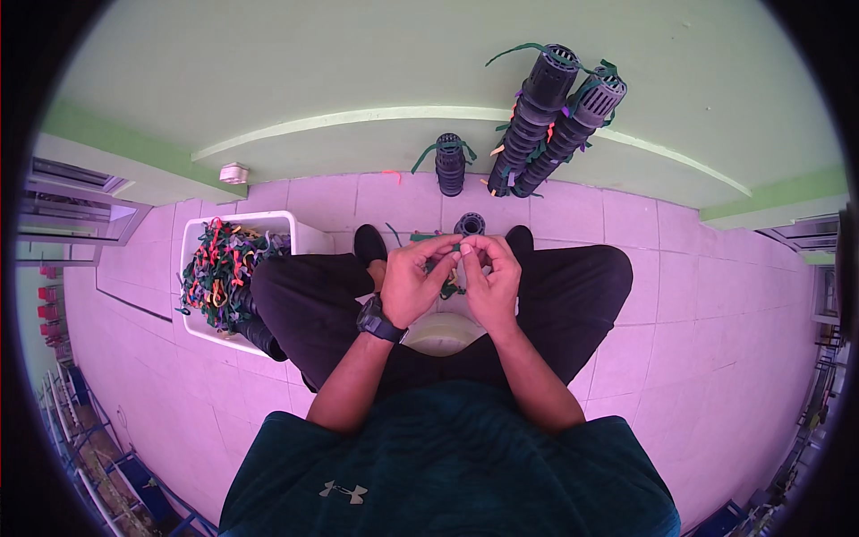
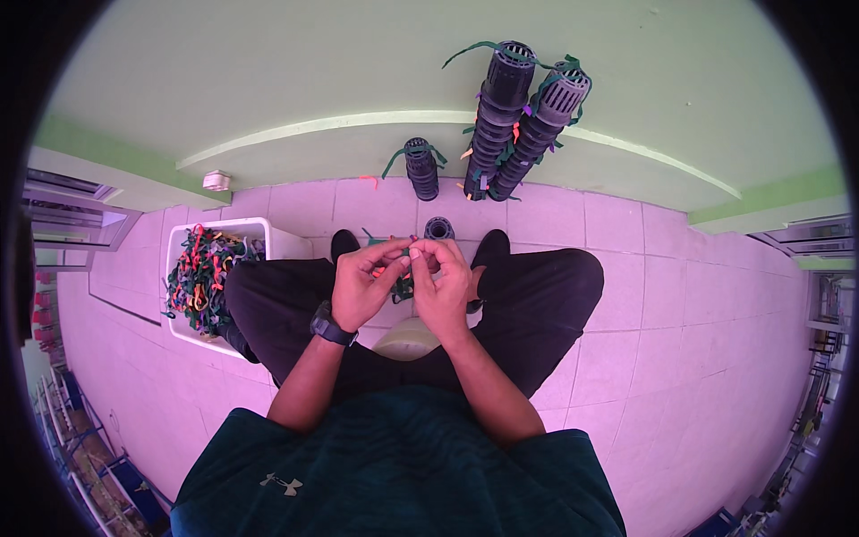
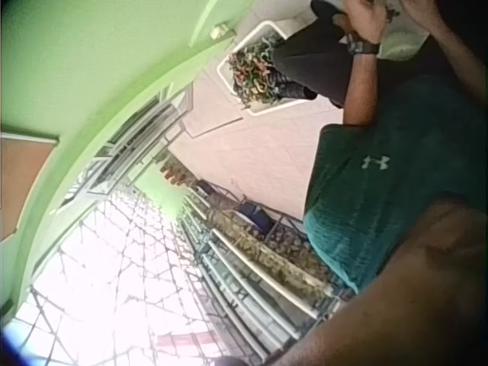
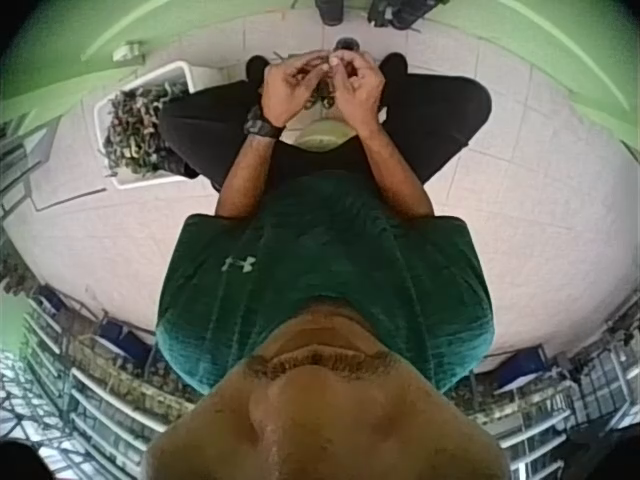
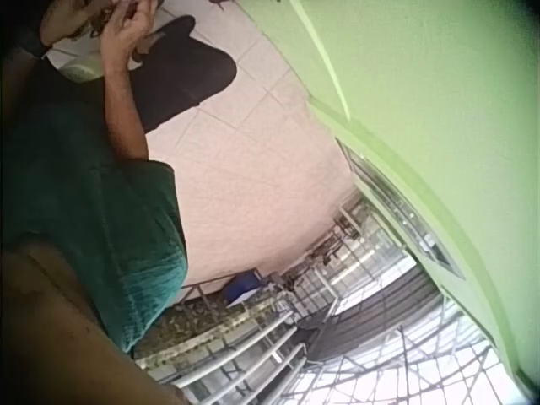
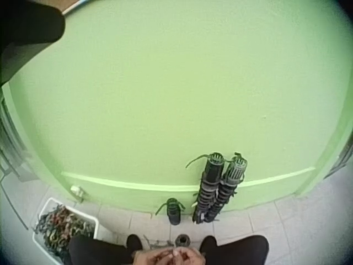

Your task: Assembling black plastic cage components using colored zip ties.

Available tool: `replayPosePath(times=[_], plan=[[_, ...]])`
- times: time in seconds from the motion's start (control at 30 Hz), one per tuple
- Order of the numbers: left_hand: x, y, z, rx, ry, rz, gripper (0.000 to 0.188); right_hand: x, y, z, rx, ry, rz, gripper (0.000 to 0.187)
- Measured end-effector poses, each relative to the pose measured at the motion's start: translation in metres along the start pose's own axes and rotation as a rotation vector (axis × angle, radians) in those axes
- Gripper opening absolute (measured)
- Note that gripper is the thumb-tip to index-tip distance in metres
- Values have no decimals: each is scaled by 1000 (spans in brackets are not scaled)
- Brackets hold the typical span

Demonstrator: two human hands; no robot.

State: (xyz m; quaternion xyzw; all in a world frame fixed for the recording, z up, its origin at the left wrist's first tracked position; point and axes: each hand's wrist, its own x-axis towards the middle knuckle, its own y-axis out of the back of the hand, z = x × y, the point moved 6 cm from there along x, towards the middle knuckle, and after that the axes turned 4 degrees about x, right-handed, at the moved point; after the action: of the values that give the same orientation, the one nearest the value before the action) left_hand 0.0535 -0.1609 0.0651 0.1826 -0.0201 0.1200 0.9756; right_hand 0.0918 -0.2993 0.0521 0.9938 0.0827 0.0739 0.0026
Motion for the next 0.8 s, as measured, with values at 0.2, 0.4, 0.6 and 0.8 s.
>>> replayPosePath(times=[0.2,0.4,0.6,0.8], plan=[[2,6,-13,-25,192,-50,11,8,1,-19,-289,335,-69,6],[-24,29,-60,-382,397,-86,19,79,133,17,-68,-60,419,18],[-17,20,-58,-492,364,-81,34,75,117,22,-380,166,463,21],[-18,-1,-65,-446,323,-118,46,-8,-11,43,311,-592,-275,27]])
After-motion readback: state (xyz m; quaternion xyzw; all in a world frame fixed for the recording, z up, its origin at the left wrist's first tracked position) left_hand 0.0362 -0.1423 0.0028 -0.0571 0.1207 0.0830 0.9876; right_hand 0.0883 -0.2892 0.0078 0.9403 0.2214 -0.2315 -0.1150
